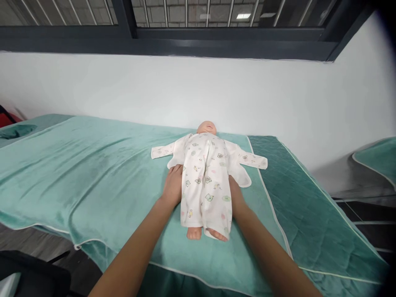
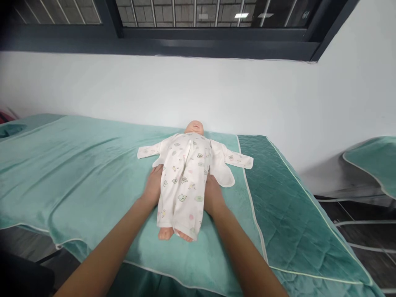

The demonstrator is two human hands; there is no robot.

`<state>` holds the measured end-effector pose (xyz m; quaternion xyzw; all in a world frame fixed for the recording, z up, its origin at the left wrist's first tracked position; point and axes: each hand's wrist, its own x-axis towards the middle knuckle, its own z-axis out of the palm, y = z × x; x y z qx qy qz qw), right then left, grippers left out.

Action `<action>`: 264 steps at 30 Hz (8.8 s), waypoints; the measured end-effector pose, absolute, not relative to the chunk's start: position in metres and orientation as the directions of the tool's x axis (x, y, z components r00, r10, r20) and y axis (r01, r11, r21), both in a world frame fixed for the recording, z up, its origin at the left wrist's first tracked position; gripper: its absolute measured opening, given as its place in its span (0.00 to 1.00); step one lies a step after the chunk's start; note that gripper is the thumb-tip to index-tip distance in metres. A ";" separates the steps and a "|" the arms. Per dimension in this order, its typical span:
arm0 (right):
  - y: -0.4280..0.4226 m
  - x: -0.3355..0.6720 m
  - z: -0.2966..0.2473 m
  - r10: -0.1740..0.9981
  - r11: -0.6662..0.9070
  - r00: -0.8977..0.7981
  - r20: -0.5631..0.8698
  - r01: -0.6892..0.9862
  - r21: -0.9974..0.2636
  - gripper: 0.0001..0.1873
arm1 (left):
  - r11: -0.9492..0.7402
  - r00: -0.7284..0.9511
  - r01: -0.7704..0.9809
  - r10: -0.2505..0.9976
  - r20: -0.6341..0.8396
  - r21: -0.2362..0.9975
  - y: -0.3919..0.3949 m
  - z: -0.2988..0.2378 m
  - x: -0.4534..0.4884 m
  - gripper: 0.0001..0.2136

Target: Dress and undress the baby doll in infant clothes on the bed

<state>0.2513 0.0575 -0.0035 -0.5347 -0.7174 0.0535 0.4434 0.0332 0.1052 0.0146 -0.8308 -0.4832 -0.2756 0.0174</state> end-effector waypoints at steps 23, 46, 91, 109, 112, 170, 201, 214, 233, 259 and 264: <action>0.028 0.273 -0.009 0.823 0.451 -0.309 0.477 0.866 -0.217 0.13 | -0.357 0.259 0.921 0.860 0.440 0.156 0.073 0.005 0.008 0.09; 0.029 0.292 -0.009 0.792 0.321 0.012 0.611 0.842 -0.433 0.07 | -0.198 -0.152 0.784 0.857 0.492 0.588 0.088 -0.006 0.001 0.09; 0.125 0.258 0.081 0.872 0.194 0.225 0.435 0.657 -0.728 0.12 | -0.744 0.455 0.269 0.657 0.601 0.611 0.079 0.053 0.025 0.05; 0.199 0.254 0.075 0.936 0.049 0.300 0.185 0.409 -0.911 0.15 | -0.340 0.082 0.497 0.934 0.347 0.799 0.195 0.103 0.084 0.10; 0.200 0.252 0.073 0.931 0.086 0.320 0.177 0.280 -0.956 0.16 | -0.427 0.300 0.522 0.902 0.310 0.738 0.184 0.114 0.089 0.08; 0.204 0.250 0.069 0.965 0.164 0.116 0.234 0.429 -0.889 0.11 | -0.333 0.259 0.319 0.931 0.256 0.887 0.240 0.079 0.096 0.10; 0.161 0.243 0.069 0.831 0.301 0.234 0.505 0.574 -0.762 0.08 | -0.555 0.336 0.354 0.826 0.452 0.752 0.204 0.077 0.071 0.10; 0.148 0.239 0.087 0.964 0.027 0.186 0.192 0.647 -0.762 0.11 | -0.451 0.380 0.394 0.873 0.305 0.801 0.194 0.091 0.069 0.05; 0.150 0.245 0.083 0.977 0.056 0.131 0.168 0.601 -0.797 0.07 | -0.349 0.303 0.265 0.915 0.266 0.899 0.184 0.089 0.086 0.05; 0.156 0.251 0.076 0.997 -0.020 0.067 -0.023 -0.042 -0.999 0.14 | -0.238 0.332 0.143 0.926 0.180 0.961 0.189 0.089 0.080 0.06; 0.155 0.252 0.076 1.000 0.003 0.028 0.003 -0.012 -1.000 0.15 | -0.258 0.328 0.133 0.923 0.203 0.957 0.189 0.088 0.081 0.05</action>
